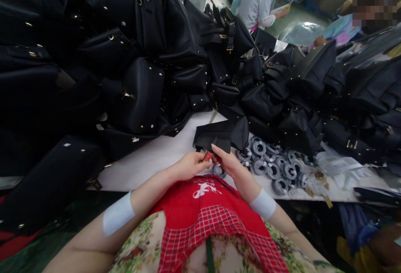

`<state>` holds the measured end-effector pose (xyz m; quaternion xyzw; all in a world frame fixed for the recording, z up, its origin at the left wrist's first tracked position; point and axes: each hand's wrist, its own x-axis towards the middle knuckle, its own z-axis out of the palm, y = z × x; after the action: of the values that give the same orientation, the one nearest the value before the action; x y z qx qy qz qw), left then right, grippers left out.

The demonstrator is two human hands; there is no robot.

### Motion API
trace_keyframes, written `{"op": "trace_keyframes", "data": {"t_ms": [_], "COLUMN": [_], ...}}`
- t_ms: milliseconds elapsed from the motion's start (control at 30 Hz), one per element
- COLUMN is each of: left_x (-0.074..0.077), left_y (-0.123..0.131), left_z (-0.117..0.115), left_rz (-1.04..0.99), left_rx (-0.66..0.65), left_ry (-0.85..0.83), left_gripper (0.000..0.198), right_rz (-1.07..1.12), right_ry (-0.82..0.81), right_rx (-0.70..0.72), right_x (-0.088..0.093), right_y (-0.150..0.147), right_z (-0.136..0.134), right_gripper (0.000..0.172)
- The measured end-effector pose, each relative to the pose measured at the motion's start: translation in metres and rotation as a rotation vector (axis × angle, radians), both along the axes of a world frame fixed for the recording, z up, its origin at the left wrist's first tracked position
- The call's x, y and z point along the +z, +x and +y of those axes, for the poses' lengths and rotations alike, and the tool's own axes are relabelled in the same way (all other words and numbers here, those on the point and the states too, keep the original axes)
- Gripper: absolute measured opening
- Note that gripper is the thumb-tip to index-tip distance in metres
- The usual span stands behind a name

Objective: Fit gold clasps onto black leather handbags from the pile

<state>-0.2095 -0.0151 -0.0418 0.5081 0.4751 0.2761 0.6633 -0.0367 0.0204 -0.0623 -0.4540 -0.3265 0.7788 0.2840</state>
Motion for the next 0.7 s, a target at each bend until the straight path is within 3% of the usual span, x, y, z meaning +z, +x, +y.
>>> {"op": "trace_keyframes", "data": {"t_ms": [100,233,367,433,700], "left_x": [0.024,0.043,0.042,0.039,0.041], "left_y": [-0.003,-0.017,-0.027,-0.026,-0.017], "left_z": [-0.016,-0.029,-0.028,-0.026,-0.028], "left_rz": [0.035,0.308,0.415,0.431,0.462], "left_rx": [-0.039,0.097,0.298,0.331,0.218], "left_ry": [0.045,0.15,0.325,0.36,0.357], "left_gripper": [0.027,0.029,0.034,0.028,0.014], "right_rz": [-0.077,-0.065,-0.051,-0.079,-0.114], "right_ry": [-0.013,-0.092,-0.04,-0.013,0.024], "right_rx": [0.009,-0.05,-0.105,-0.081,0.072], "right_x": [0.018,0.037,0.04,0.038,0.022], "right_y": [-0.014,-0.017,-0.016,-0.016,-0.017], "right_z": [-0.007,-0.009,-0.017,-0.023,-0.045], "right_gripper": [0.055,0.051,0.049,0.051,0.062]}}
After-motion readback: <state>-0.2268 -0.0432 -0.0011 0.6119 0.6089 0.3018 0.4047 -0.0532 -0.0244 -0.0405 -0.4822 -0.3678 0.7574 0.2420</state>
